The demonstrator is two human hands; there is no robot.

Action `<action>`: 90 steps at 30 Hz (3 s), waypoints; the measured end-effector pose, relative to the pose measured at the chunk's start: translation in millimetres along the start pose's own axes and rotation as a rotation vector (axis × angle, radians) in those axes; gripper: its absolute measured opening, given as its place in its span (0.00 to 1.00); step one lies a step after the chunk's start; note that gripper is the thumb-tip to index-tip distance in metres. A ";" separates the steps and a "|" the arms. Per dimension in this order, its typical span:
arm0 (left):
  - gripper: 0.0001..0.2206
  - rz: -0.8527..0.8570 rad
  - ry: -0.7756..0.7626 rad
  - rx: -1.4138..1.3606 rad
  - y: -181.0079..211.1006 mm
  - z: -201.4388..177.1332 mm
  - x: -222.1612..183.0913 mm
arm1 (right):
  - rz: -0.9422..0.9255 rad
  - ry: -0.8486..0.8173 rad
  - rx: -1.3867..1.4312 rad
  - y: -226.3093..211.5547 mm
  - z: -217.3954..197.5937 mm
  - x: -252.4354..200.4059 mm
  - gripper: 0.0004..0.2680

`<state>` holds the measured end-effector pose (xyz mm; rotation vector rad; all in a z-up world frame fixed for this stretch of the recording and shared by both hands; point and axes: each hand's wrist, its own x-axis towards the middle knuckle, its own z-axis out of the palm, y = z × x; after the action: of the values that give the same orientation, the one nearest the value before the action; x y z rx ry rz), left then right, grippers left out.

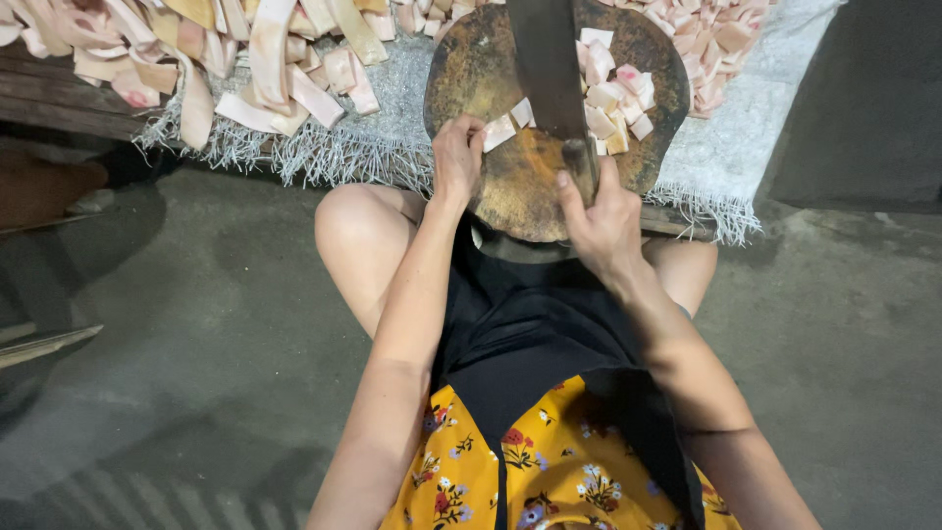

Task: The person sits on the floor and uses a large knife to chop strips of pale food into small cubes on a round wooden cutting board. The chopped pieces accumulate on the board as the person continues cutting.

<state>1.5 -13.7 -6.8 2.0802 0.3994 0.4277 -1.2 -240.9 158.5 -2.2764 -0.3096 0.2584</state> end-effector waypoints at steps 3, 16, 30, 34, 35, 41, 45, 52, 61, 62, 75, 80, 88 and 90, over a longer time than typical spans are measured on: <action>0.04 -0.100 -0.018 -0.054 1.2 1.4 3.8 | 0.062 -0.075 -0.092 1.5 24.9 1.4 0.18; 0.06 -0.136 0.018 -0.123 1.2 -0.5 -2.7 | 0.193 -0.166 -0.114 10.2 18.2 12.1 0.19; 0.09 -0.270 0.640 -0.572 -108.3 -84.9 36.4 | -0.284 -0.197 -0.491 99.7 32.9 -19.1 0.12; 0.13 -0.595 0.537 -0.612 -126.1 -93.9 96.2 | 0.048 -0.020 -0.490 110.0 19.1 -7.0 0.15; 0.15 -0.556 0.501 -0.510 -135.1 -90.4 115.1 | 0.076 -0.005 -0.437 109.6 17.8 -4.5 0.15; 0.27 -0.536 0.287 0.152 -186.2 -52.3 195.1 | 0.193 0.019 -0.303 101.1 20.7 -2.8 0.15; 0.21 -0.629 0.305 0.079 -195.2 -38.3 200.0 | 0.211 -0.014 -0.288 98.4 19.0 -4.3 0.15; 0.11 -0.534 0.317 -0.190 -183.9 -37.3 205.5 | 0.208 -0.022 -0.257 98.8 17.6 -3.0 0.16; 0.16 -0.408 -0.284 -0.513 -11.8 -129.0 147.6 | 0.289 -0.053 -0.261 98.4 12.4 3.6 0.18; 0.16 -0.357 -0.380 -0.512 7.7 -129.8 133.3 | 0.359 -0.082 -0.238 98.5 12.1 3.1 0.19; 0.12 -0.273 -0.291 -0.104 -20.1 -6.3 -25.6 | 0.273 -0.127 -0.185 80.8 -9.4 -24.4 0.16; 0.10 -0.245 -0.206 -0.066 -15.1 -30.8 -28.6 | 0.224 -0.060 -0.170 35.8 -32.1 -27.3 0.16; 0.08 -0.109 -0.162 -0.016 18.6 -45.3 -38.2 | 0.009 0.047 -0.066 30.5 3.7 -15.4 0.17; 0.08 -0.153 -0.180 -0.030 16.3 -46.5 -39.3 | 0.026 -0.051 -0.237 43.1 22.9 -16.7 0.16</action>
<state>-52.3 -4.7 24.5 2.0231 0.4377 0.1534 -17.6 -257.7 112.5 -2.5113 -0.3532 0.3079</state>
